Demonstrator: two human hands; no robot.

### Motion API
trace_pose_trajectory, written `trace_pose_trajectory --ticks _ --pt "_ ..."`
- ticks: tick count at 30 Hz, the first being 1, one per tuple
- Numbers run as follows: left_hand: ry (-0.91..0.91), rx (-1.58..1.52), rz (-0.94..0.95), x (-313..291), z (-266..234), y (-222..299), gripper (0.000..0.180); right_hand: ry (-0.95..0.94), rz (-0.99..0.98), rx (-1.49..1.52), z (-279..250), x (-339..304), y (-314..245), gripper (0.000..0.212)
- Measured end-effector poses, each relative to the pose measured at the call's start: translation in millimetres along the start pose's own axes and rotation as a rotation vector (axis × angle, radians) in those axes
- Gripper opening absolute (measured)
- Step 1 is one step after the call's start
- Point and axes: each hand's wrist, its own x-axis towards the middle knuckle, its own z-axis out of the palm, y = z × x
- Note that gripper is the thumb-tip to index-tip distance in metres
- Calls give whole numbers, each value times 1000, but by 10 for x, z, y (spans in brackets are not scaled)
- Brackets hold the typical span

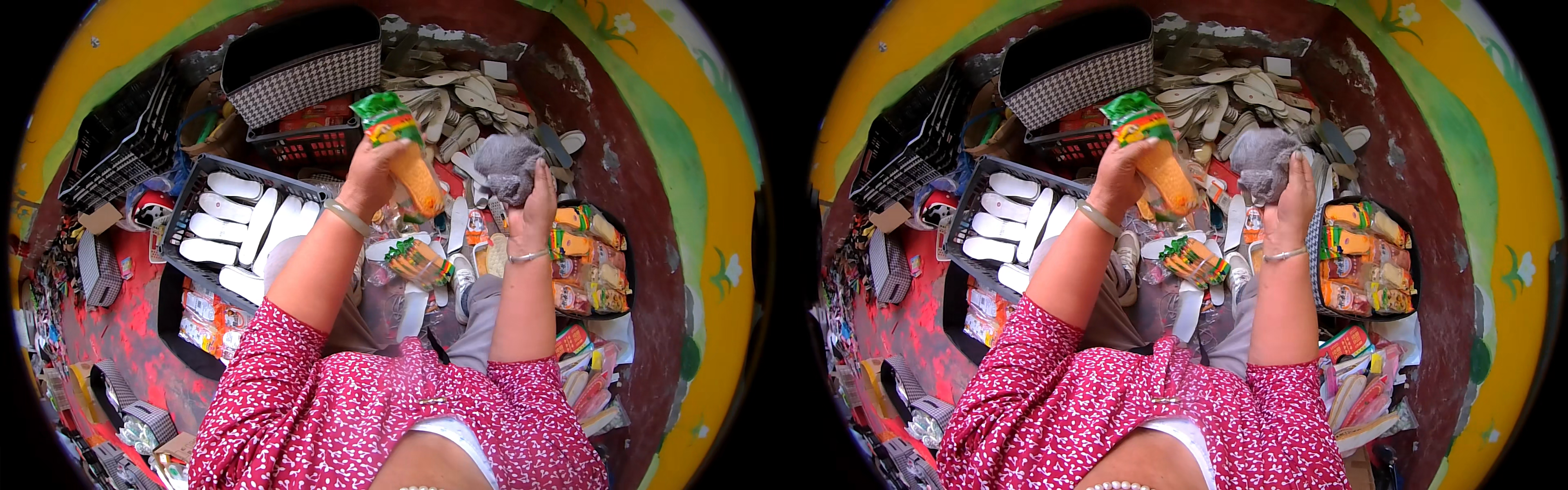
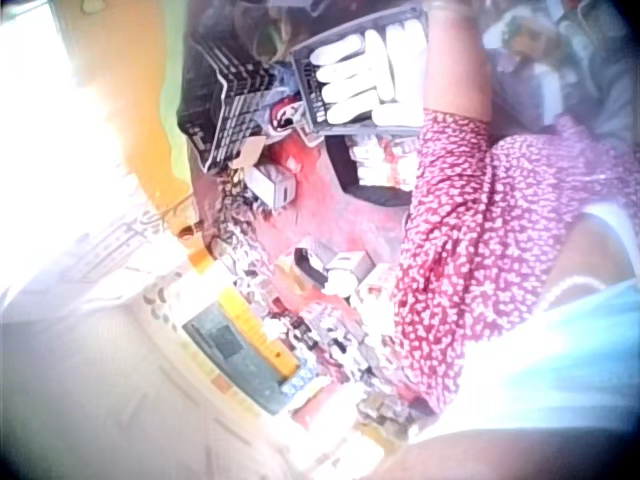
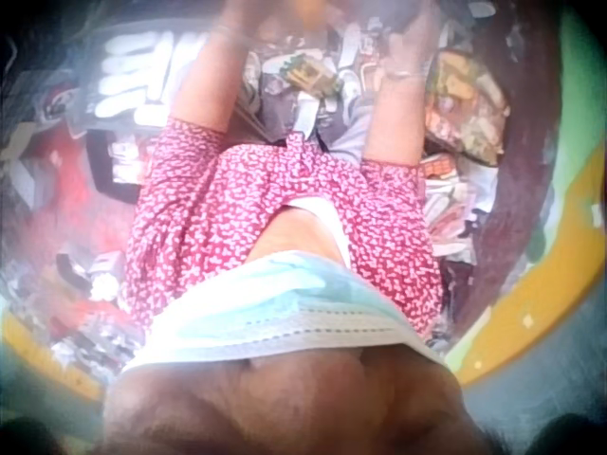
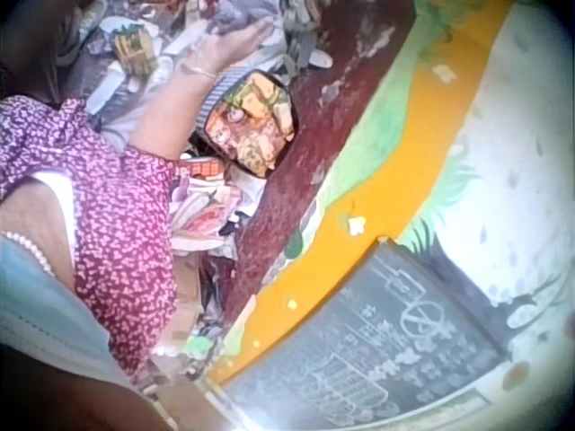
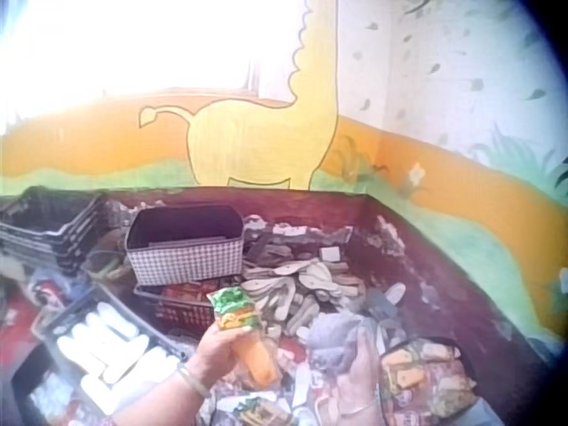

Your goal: The person removes shoe insoles from a plastic package by hand, wipes them individually with a cloth, and sets them into a plastic crate.

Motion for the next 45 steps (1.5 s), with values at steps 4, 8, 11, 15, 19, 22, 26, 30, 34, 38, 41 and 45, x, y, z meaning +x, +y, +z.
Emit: trace_pose_trajectory --ticks 4,8,11,15,19,22,26,30,34,38,41,45 --pt "-112 112 -244 -61 6 -188 44 -476 -210 -457 216 -335 25 31" --pt "-217 -151 -413 -173 64 -297 29 -704 -723 -1081 411 -462 524 39" --pt "-343 10 -440 -133 15 -287 29 -598 -770 -1104 458 -497 509 43" --pt "-324 356 -477 -208 55 -277 35 -413 -733 -1070 451 -403 501 41" --pt "-351 443 -590 -218 172 -168 38 -337 -756 -1101 441 -382 461 32" --pt "-528 609 -301 -299 111 -308 39 -240 -417 -874 417 -251 374 30" --pt "-588 847 -364 -288 115 -306 50 -218 -204 -797 220 -88 394 33" --pt "-620 728 -369 -320 160 -288 50 -98 -122 -601 138 12 455 31" --pt "-532 379 -490 -357 223 -240 52 88 164 -155 -31 139 586 29" --pt "-403 112 -566 -326 152 -205 60 13 186 193 -252 293 480 27" --pt "-355 64 -531 -299 199 -213 60 54 -14 225 -145 202 140 35" --pt "-299 78 -524 -272 209 -156 55 160 -230 104 16 48 -87 43"
